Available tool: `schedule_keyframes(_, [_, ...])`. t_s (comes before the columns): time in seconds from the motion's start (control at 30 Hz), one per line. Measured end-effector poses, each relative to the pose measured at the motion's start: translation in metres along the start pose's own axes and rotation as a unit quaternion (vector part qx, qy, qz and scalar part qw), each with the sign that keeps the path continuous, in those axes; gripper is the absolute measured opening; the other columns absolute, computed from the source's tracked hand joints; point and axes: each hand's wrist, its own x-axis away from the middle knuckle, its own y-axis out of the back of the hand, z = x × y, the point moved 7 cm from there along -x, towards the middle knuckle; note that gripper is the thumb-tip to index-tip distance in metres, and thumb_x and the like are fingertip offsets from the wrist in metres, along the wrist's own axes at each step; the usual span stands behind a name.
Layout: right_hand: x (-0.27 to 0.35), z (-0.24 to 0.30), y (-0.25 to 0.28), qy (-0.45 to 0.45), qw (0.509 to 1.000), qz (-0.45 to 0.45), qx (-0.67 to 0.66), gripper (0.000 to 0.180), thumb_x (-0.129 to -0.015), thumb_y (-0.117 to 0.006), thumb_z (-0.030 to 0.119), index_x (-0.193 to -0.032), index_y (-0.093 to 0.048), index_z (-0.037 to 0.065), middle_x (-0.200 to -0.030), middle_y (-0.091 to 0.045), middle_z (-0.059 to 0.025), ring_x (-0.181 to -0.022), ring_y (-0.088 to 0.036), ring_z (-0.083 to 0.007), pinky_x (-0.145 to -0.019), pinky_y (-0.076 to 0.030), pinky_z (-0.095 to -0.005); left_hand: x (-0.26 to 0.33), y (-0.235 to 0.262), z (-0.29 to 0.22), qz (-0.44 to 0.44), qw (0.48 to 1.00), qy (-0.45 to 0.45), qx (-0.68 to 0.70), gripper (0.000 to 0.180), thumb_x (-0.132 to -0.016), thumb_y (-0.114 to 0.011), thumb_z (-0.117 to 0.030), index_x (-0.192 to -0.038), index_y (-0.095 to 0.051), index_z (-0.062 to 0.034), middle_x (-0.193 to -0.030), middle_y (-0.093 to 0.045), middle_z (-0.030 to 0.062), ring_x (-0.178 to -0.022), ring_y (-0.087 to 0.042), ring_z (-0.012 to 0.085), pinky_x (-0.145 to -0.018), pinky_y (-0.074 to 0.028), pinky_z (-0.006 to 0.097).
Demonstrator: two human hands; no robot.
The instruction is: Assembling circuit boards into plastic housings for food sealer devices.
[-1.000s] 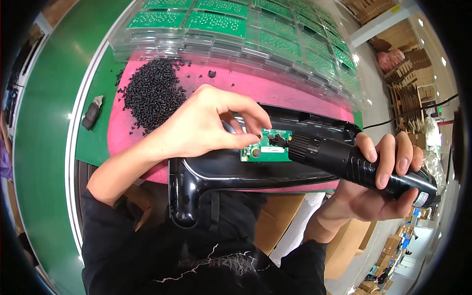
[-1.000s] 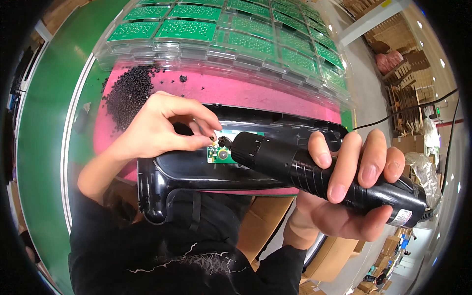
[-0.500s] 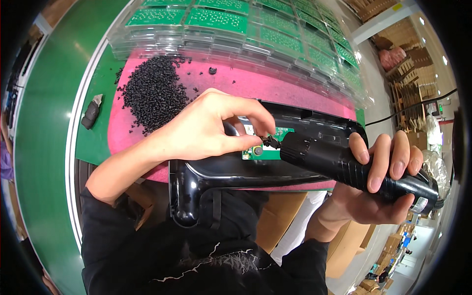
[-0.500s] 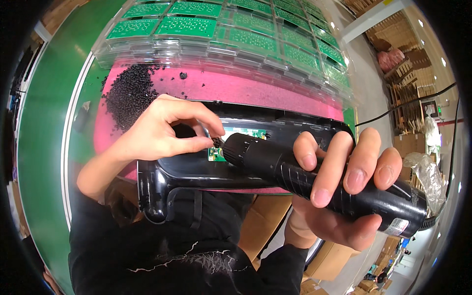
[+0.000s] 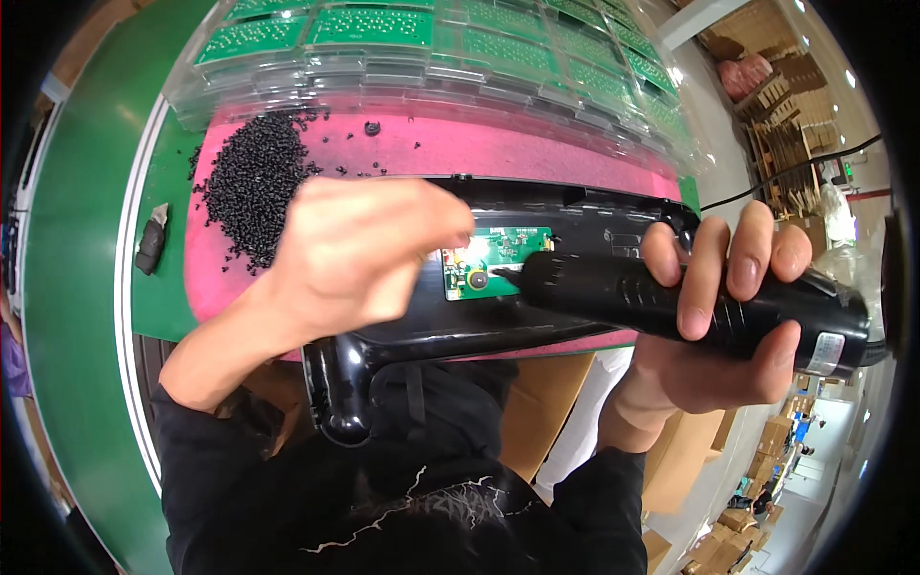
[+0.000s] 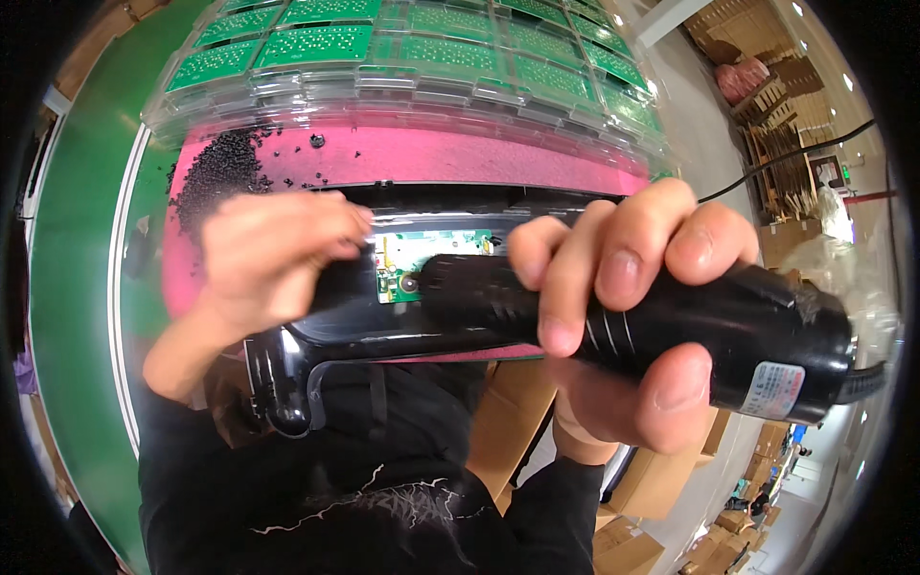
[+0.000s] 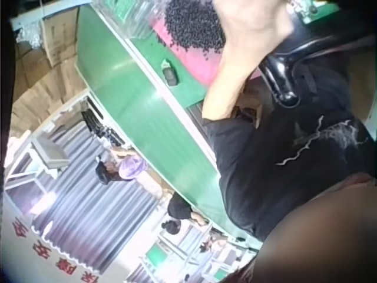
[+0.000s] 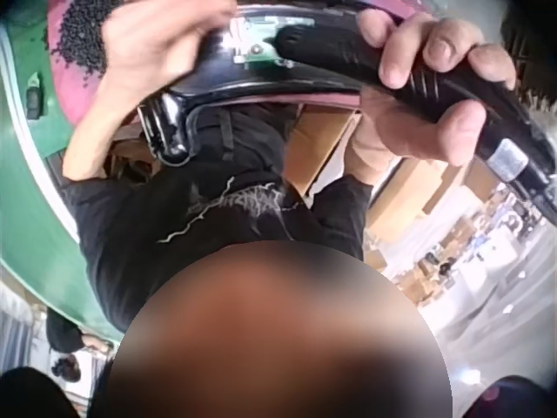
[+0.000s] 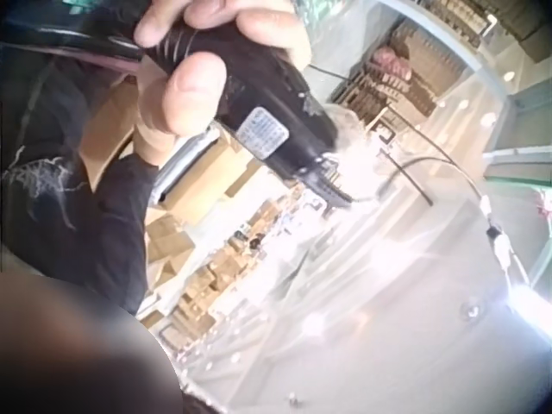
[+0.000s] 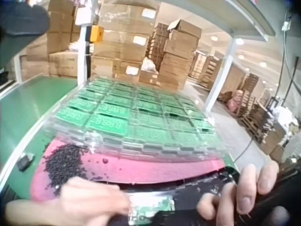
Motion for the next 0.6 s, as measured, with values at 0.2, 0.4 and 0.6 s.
schedule_keyframes(0.2, [-0.004,-0.006,0.042,0.014,0.996,-0.058,0.065,0.033,-0.085,-0.065,0.016,-0.112,-0.049,0.005,-0.098,-0.052,-0.0114,-0.063,-0.054,-0.0181,-0.070,-0.050,-0.0387,-0.001,-0.014,0.009,0.087,0.993,0.070,0.037,0.010,-0.075,-0.070,0.003,-0.083,-0.065,0.0020,-0.080,-0.066,0.0130,-0.073,-0.066,0.0288,-0.064,-0.053,0.036])
schedule_keyframes(0.4, [-0.004,-0.013,0.050,-0.004,0.997,-0.023,0.076,0.026,-0.090,-0.058,0.018,-0.110,-0.049,0.004,-0.100,-0.048,-0.0103,-0.067,-0.051,-0.0165,-0.083,-0.054,-0.0451,0.005,-0.030,0.008,0.203,0.975,0.074,0.044,0.009,-0.078,-0.071,-0.005,-0.084,-0.066,-0.0005,-0.088,-0.070,0.0085,-0.076,-0.064,0.0269,-0.065,-0.053,0.036])
schedule_keyframes(0.6, [-0.007,-0.020,0.054,-0.009,0.995,-0.035,0.089,0.027,-0.090,-0.058,0.016,-0.111,-0.048,0.003,-0.100,-0.049,-0.0111,-0.067,-0.052,-0.0162,-0.083,-0.056,-0.0440,0.010,-0.038,0.007,0.255,0.965,0.057,0.020,0.013,-0.079,-0.072,-0.013,-0.087,-0.069,-0.0032,-0.096,-0.072,0.0036,-0.078,-0.064,0.0235,-0.065,-0.054,0.035])
